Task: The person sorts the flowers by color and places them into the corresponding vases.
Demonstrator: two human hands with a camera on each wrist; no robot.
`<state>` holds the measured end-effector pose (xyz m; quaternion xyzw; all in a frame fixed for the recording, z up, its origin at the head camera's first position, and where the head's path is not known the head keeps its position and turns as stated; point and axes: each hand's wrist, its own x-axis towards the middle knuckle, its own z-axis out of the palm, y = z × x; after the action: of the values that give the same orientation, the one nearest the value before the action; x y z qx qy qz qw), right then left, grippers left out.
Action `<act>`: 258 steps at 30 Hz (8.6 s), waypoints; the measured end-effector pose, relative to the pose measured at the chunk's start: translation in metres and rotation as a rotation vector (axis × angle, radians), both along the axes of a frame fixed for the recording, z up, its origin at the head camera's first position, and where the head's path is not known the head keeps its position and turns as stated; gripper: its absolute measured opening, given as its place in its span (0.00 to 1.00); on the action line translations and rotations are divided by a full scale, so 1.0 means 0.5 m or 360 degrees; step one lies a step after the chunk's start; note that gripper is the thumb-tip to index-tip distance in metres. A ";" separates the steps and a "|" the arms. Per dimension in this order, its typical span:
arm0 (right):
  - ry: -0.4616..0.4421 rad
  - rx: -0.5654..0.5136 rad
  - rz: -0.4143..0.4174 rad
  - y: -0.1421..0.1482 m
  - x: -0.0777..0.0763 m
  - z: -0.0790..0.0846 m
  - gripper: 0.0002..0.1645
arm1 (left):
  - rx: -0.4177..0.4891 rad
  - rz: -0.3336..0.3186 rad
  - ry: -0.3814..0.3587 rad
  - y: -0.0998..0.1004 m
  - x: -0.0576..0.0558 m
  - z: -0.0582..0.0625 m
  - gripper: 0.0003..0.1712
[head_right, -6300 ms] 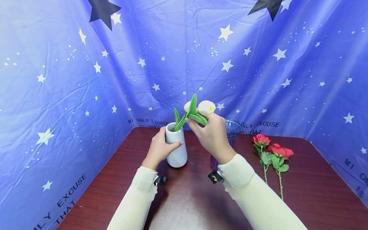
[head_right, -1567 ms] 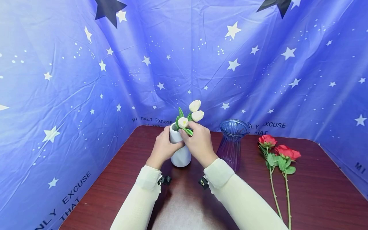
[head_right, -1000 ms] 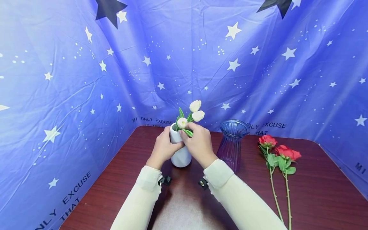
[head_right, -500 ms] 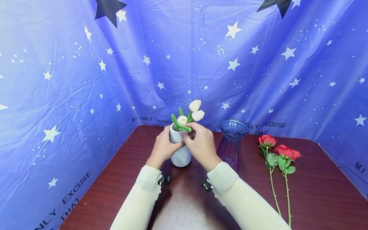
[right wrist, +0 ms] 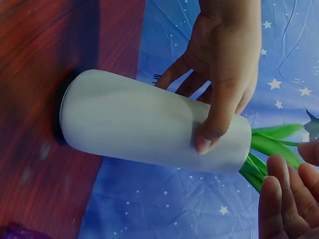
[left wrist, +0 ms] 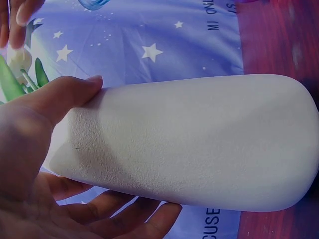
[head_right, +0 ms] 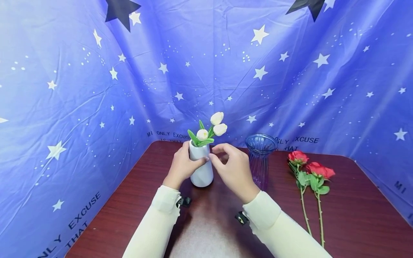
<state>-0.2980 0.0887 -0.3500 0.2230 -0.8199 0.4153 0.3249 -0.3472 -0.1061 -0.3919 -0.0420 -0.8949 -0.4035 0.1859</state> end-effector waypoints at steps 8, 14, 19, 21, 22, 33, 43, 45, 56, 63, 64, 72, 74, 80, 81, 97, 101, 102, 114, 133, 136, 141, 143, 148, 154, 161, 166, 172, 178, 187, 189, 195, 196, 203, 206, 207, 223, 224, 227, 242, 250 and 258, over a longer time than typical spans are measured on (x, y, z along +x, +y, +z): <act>0.0007 0.0019 -0.0010 0.046 0.037 -0.008 0.09 | 0.0059 -0.0013 -0.0046 -0.001 0.000 0.002 0.49; -0.0032 -0.0010 -0.0047 0.081 0.059 -0.018 0.09 | 0.0079 -0.0005 -0.0040 -0.003 -0.001 0.002 0.49; -0.0058 -0.0043 -0.0079 0.110 0.079 -0.028 0.07 | 0.0103 0.0002 -0.0030 -0.005 -0.003 -0.001 0.48; -0.0064 -0.0041 -0.0113 0.124 0.086 -0.033 0.07 | 0.0110 0.0003 -0.0026 -0.005 -0.003 -0.001 0.48; -0.0068 -0.0037 -0.0134 0.132 0.090 -0.037 0.07 | 0.0110 0.0003 -0.0023 -0.005 -0.004 -0.001 0.47; -0.0156 -0.0127 -0.0330 0.238 0.109 -0.078 0.09 | 0.0080 0.0040 0.0047 -0.003 -0.004 0.000 0.46; -0.0356 -0.0327 -0.0590 0.325 0.087 -0.122 0.08 | 0.0047 0.0122 0.0009 -0.006 -0.003 -0.002 0.47; -0.0423 -0.0366 -0.0672 0.341 0.085 -0.133 0.10 | 0.0017 0.0137 -0.0008 -0.005 -0.004 -0.002 0.47; -0.0599 -0.0395 -0.0745 0.406 0.080 -0.164 0.15 | -0.0088 0.0166 -0.0004 -0.001 0.001 0.005 0.46; -0.0608 -0.0446 -0.0725 0.415 0.083 -0.171 0.16 | -0.0098 0.0169 0.0011 -0.001 0.002 0.005 0.45; -0.0610 -0.0470 -0.0716 0.417 0.083 -0.171 0.15 | -0.0102 0.0171 0.0005 -0.002 0.003 0.006 0.46; -0.0672 -0.0555 -0.0760 0.439 0.085 -0.186 0.15 | -0.0226 0.0189 -0.0081 -0.002 0.016 0.019 0.46; -0.0684 -0.0526 -0.0788 0.442 0.084 -0.191 0.15 | -0.0270 0.0194 -0.0099 -0.002 0.022 0.024 0.45; -0.0708 -0.0454 -0.0771 0.443 0.081 -0.196 0.16 | -0.0405 0.0231 -0.0134 -0.008 0.042 0.046 0.43; -0.0705 -0.0448 -0.0777 0.444 0.081 -0.195 0.16 | -0.0430 0.0230 -0.0139 -0.010 0.045 0.051 0.42; -0.0761 -0.0436 -0.0728 0.444 0.081 -0.193 0.17 | -0.0666 0.0042 -0.0220 0.007 0.131 0.123 0.36; -0.0762 -0.0481 -0.0704 0.447 0.079 -0.192 0.17 | -0.0626 -0.0056 -0.0180 0.036 0.134 0.121 0.34; -0.0761 -0.0470 -0.0714 0.448 0.079 -0.193 0.16 | -0.0612 -0.0079 -0.0166 0.044 0.133 0.118 0.34; -0.0768 -0.0478 -0.0760 0.450 0.078 -0.197 0.15 | -0.0307 -0.0271 0.0135 0.149 0.101 0.113 0.34; -0.0726 -0.0341 -0.0789 0.452 0.074 -0.202 0.13 | -0.0220 -0.0337 0.0033 0.267 0.039 0.119 0.40; -0.0729 -0.0317 -0.0790 0.452 0.074 -0.203 0.12 | -0.0169 -0.0340 0.0006 0.282 0.020 0.117 0.41; -0.0726 -0.0301 -0.0806 0.456 0.073 -0.199 0.13 | -0.0073 -0.0355 -0.0003 0.300 -0.011 0.110 0.38; -0.0720 -0.0256 -0.0815 0.458 0.074 -0.198 0.12 | -0.0051 -0.0380 -0.0003 0.305 -0.018 0.108 0.35; -0.0713 -0.0096 -0.0818 0.463 0.075 -0.199 0.13 | 0.0005 -0.0441 -0.0030 0.313 -0.027 0.099 0.31; -0.0758 0.0000 -0.0806 0.461 0.078 -0.201 0.14 | 0.0072 -0.0442 -0.0017 0.319 -0.032 0.085 0.28; -0.0816 -0.0046 -0.0728 0.456 0.082 -0.200 0.16 | 0.0063 -0.0353 0.0067 0.332 -0.037 0.066 0.27; -0.0849 -0.0009 -0.0690 0.465 0.076 -0.201 0.17 | 0.0161 -0.0396 0.0033 0.349 -0.039 0.059 0.28; -0.0770 0.0261 -0.0724 0.487 0.060 -0.206 0.14 | 0.0245 -0.0388 0.0037 0.359 -0.041 0.051 0.28; -0.0744 0.0379 -0.0730 0.505 0.049 -0.208 0.13 | 0.0242 -0.0393 0.0046 0.357 -0.043 0.048 0.27; -0.0880 0.0487 -0.0671 0.533 0.036 -0.195 0.16 | 0.0187 -0.0362 0.0079 0.363 -0.045 0.053 0.27; -0.0946 0.0541 -0.0642 0.537 0.030 -0.190 0.17 | 0.0179 -0.0354 0.0084 0.362 -0.044 0.052 0.26; -0.1137 0.0712 -0.0534 0.537 0.008 -0.177 0.17 | 0.0237 -0.0370 0.0087 0.360 -0.042 0.045 0.25; -0.1161 0.0734 -0.0523 0.535 0.005 -0.177 0.19 | 0.0260 -0.0376 0.0084 0.360 -0.043 0.044 0.25; -0.1179 0.0859 -0.0503 0.521 -0.010 -0.181 0.26 | 0.0374 -0.0422 0.0043 0.362 -0.045 0.040 0.24; -0.1187 0.0880 -0.0501 0.518 -0.013 -0.180 0.26 | 0.0388 -0.0441 0.0042 0.359 -0.046 0.038 0.24; -0.1196 0.0887 -0.0497 0.517 -0.013 -0.180 0.26 | 0.0393 -0.0450 0.0041 0.358 -0.046 0.036 0.25; -0.1281 0.0869 -0.0497 0.516 -0.011 -0.180 0.21 | 0.0468 -0.0837 -0.0136 0.327 -0.049 0.017 0.42; -0.1282 0.0863 -0.0495 0.517 -0.011 -0.180 0.21 | 0.0466 -0.0846 -0.0130 0.327 -0.050 0.016 0.42; -0.1281 0.0855 -0.0497 0.518 -0.011 -0.182 0.21 | 0.0436 -0.0836 -0.0131 0.326 -0.051 0.013 0.43; -0.1257 0.0788 -0.0447 0.518 0.002 -0.171 0.24 | 0.0396 -0.0824 -0.0198 0.321 -0.042 0.020 0.44; -0.1213 0.0754 -0.0459 0.518 0.005 -0.155 0.16 | 0.0422 -0.0839 -0.0213 0.323 -0.044 0.015 0.44; -0.1088 0.0703 -0.0456 0.523 0.003 -0.133 0.09 | 0.0498 -0.0869 -0.0281 0.325 -0.040 0.015 0.46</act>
<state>-0.2966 0.3502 -0.4165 0.0207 -0.9723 0.2303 0.0333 -0.3671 0.0565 -0.3843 -0.2163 -0.7903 -0.5732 -0.0032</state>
